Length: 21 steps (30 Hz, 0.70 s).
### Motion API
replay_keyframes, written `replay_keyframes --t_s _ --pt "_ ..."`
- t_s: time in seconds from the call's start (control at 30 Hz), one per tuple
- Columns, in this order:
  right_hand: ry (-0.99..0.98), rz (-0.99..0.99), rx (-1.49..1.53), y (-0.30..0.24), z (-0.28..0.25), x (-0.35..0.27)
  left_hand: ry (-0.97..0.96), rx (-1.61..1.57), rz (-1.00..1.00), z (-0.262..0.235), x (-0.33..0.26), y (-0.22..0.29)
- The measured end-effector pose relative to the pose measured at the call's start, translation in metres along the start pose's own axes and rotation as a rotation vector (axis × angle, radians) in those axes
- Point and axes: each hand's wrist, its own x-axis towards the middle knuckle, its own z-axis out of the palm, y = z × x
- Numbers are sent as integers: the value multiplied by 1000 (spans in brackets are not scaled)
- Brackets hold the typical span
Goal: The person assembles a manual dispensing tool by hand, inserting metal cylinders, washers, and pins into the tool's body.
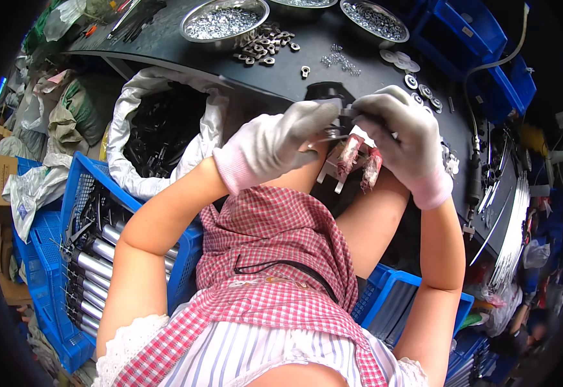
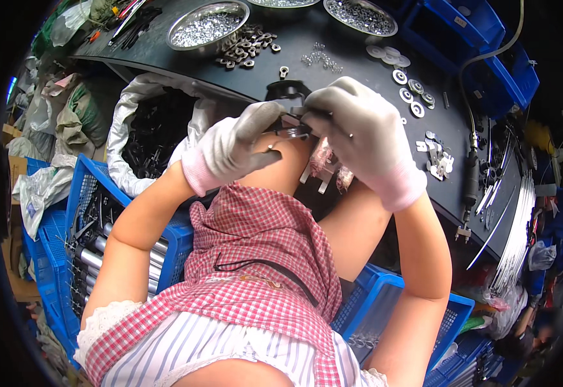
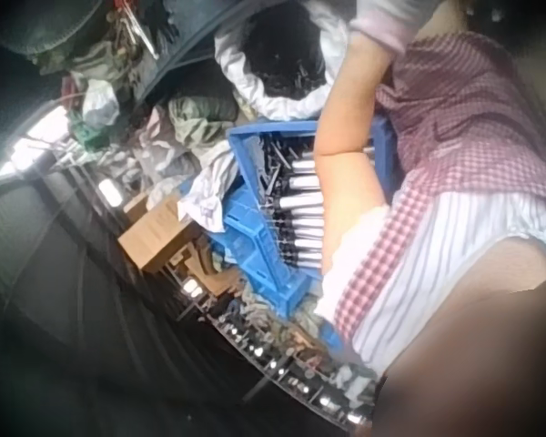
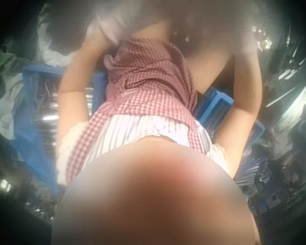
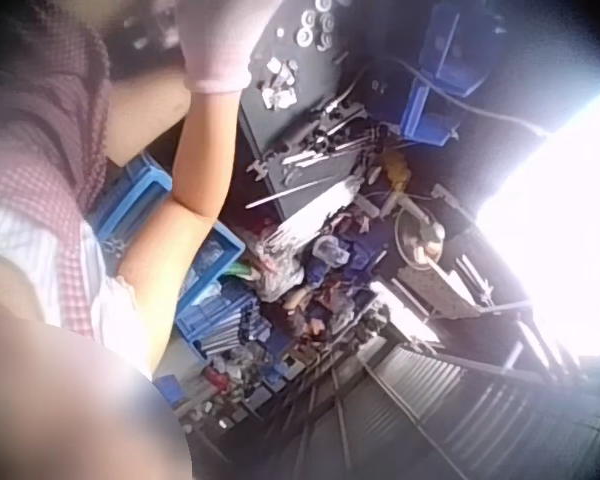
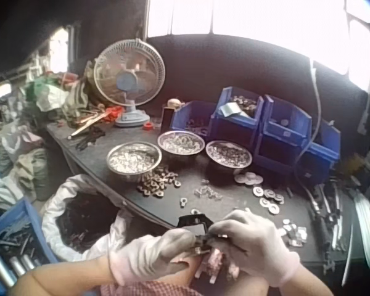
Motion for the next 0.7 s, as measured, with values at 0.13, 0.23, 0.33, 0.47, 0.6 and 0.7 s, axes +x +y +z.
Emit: replay_keyframes --t_s 0.13,0.23,0.33,0.47,0.6,0.7 --pt "17 -48 -313 -13 0 -18 15 -21 66 5 17 23" --pt "-75 -29 -534 -18 -5 -29 -31 81 172 4 21 29" --pt "-31 -64 -505 -22 -12 -33 29 20 239 6 22 31" --pt "-9 28 -502 -29 -12 -42 -12 73 222 3 23 43" --pt "31 58 -519 -34 -10 -48 -77 43 233 -1 25 45" --pt "22 40 -550 -39 -11 -47 -61 31 197 0 23 49"
